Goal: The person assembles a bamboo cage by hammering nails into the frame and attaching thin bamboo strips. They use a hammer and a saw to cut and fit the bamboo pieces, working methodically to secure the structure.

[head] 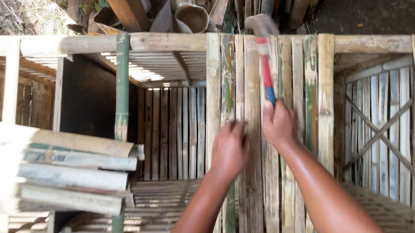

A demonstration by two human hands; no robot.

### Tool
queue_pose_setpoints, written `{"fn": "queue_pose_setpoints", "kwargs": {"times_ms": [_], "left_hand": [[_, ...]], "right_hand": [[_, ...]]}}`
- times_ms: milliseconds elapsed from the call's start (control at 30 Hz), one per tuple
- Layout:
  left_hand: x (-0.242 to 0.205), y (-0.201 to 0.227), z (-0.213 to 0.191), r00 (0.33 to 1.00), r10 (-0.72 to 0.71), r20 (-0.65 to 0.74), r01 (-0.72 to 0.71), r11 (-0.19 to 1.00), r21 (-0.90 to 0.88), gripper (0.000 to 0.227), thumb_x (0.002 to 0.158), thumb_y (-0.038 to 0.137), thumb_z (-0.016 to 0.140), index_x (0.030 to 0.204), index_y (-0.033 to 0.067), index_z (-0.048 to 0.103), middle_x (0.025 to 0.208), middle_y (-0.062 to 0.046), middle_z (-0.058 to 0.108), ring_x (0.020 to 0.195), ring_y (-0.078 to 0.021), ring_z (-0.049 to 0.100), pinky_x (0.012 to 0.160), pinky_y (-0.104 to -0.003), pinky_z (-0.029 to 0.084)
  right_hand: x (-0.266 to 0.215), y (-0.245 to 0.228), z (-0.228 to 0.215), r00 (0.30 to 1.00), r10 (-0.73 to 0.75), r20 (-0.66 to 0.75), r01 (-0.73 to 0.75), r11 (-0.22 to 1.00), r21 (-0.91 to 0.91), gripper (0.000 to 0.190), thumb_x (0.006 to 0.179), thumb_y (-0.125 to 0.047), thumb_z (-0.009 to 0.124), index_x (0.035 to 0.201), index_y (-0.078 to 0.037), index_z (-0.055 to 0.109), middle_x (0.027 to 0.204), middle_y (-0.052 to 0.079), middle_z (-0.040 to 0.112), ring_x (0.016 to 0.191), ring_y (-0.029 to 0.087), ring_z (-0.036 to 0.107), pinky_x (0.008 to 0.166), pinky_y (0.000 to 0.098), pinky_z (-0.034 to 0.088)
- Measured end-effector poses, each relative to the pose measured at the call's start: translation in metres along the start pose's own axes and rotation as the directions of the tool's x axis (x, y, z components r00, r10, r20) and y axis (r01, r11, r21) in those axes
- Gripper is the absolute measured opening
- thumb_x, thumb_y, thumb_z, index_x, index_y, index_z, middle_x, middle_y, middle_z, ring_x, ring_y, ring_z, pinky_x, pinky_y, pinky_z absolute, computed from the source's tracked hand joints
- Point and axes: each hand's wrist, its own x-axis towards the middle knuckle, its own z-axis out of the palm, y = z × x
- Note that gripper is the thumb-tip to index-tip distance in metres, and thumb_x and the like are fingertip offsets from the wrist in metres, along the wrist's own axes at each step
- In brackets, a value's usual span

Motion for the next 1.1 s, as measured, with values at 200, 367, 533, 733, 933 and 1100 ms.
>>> {"fn": "queue_pose_setpoints", "kwargs": {"times_ms": [200, 367, 533, 733, 933, 1100], "left_hand": [[-0.219, 0.065, -0.096, 0.874, 0.143, 0.464, 0.052, 0.923, -0.382, 0.017, 0.087, 0.003, 0.063, 0.100, 0.0010, 0.075, 0.093, -0.020, 0.073, 0.092, -0.0357, 0.076, 0.085, -0.045, 0.061], [-0.351, 0.007, -0.082, 0.490, 0.148, 0.859, -0.161, 0.984, -0.078, 0.021, 0.092, 0.011, 0.061, 0.104, 0.0012, 0.075, 0.097, -0.024, 0.073, 0.094, -0.0419, 0.073, 0.086, -0.055, 0.057], [-0.370, -0.067, -0.010, 0.650, 0.134, 0.748, -0.585, 0.716, 0.380, 0.028, 0.094, 0.017, 0.057, 0.110, 0.0017, 0.075, 0.102, -0.028, 0.073, 0.096, -0.0472, 0.070, 0.084, -0.067, 0.053], [-0.378, -0.048, 0.014, 0.667, 0.274, 0.693, -0.638, 0.691, 0.341, 0.031, 0.091, 0.015, 0.057, 0.111, -0.0019, 0.073, 0.106, -0.026, 0.072, 0.097, -0.0419, 0.071, 0.080, -0.057, 0.057], [-0.424, 0.014, -0.014, 0.583, 0.132, 0.801, -0.577, 0.762, 0.295, 0.023, 0.090, 0.016, 0.058, 0.097, 0.0067, 0.078, 0.104, -0.020, 0.073, 0.099, -0.0357, 0.071, 0.084, -0.049, 0.058], [-0.459, 0.037, -0.056, 0.676, 0.173, 0.716, -0.348, 0.932, 0.105, 0.020, 0.087, 0.024, 0.067, 0.091, 0.0076, 0.077, 0.096, -0.018, 0.072, 0.091, -0.0360, 0.070, 0.080, -0.048, 0.057]], "right_hand": [[-0.035, -0.029, -0.041, 0.941, 0.331, 0.066, -0.336, 0.936, 0.102, 0.053, 0.106, -0.046, 0.045, 0.081, -0.003, 0.061, 0.062, 0.017, 0.062, 0.055, 0.034, 0.069, 0.056, 0.0452, 0.055], [-0.229, -0.015, -0.115, 0.846, 0.458, 0.273, -0.491, 0.869, 0.064, 0.062, 0.110, -0.048, 0.039, 0.068, -0.005, 0.055, 0.052, 0.006, 0.054, 0.044, 0.020, 0.056, 0.045, 0.0388, 0.047], [-0.389, -0.004, -0.136, 0.650, 0.646, 0.399, -0.739, 0.660, 0.136, 0.048, 0.100, -0.046, 0.050, 0.082, -0.004, 0.065, 0.049, 0.006, 0.053, 0.038, 0.021, 0.056, 0.039, 0.0376, 0.044], [-0.449, 0.033, -0.139, 0.685, 0.629, 0.367, -0.703, 0.703, 0.109, 0.052, 0.100, -0.049, 0.051, 0.081, -0.002, 0.064, 0.050, 0.010, 0.054, 0.039, 0.026, 0.059, 0.043, 0.0411, 0.048], [-0.469, 0.019, -0.137, 0.773, 0.543, 0.328, -0.560, 0.827, -0.048, 0.056, 0.102, -0.052, 0.044, 0.090, -0.002, 0.067, 0.059, 0.020, 0.069, 0.050, 0.031, 0.071, 0.055, 0.0449, 0.057], [-0.469, 0.002, -0.142, 0.722, 0.598, 0.348, -0.622, 0.781, -0.053, 0.058, 0.103, -0.052, 0.043, 0.089, -0.001, 0.064, 0.059, 0.014, 0.067, 0.047, 0.028, 0.070, 0.049, 0.0408, 0.056]]}}
